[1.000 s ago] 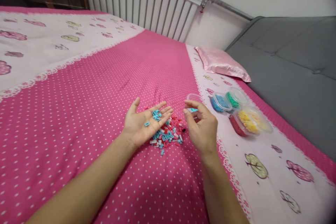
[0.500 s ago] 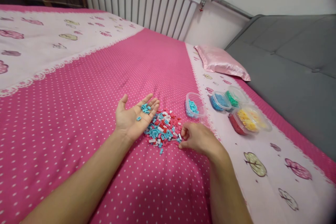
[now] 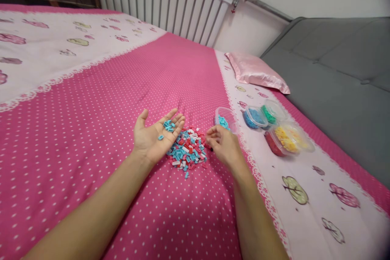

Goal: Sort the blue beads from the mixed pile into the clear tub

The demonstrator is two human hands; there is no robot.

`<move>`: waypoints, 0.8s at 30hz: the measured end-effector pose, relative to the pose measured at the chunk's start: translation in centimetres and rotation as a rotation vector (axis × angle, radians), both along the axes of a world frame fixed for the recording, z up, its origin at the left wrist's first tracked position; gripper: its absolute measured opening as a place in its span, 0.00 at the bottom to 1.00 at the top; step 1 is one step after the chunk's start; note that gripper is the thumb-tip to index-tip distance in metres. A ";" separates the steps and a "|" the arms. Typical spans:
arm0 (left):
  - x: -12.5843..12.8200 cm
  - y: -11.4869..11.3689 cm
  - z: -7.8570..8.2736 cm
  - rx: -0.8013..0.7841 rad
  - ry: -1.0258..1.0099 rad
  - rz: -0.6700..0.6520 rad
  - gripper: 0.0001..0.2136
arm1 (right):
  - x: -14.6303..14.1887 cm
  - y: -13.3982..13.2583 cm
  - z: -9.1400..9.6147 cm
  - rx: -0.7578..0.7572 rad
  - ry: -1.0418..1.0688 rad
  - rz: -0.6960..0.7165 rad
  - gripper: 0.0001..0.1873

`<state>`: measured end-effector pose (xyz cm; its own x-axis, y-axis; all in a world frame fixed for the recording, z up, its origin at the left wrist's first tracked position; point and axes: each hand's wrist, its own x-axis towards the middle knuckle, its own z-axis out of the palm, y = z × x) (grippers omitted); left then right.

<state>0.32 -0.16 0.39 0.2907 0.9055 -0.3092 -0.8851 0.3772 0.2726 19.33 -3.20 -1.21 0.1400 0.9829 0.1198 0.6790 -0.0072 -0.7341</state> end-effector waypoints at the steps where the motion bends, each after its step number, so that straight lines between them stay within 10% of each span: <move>1: 0.0 0.0 0.0 0.001 -0.001 -0.002 0.32 | 0.0 -0.1 0.1 0.012 -0.033 -0.022 0.05; 16: -0.2 0.0 -0.5 0.065 -0.006 -0.041 0.32 | -1.8 -0.1 -0.9 -0.176 -0.432 -0.031 0.07; 24: 0.0 -0.1 -0.3 0.051 -0.016 -0.049 0.33 | -1.4 0.0 -0.4 0.072 -0.223 -0.024 0.05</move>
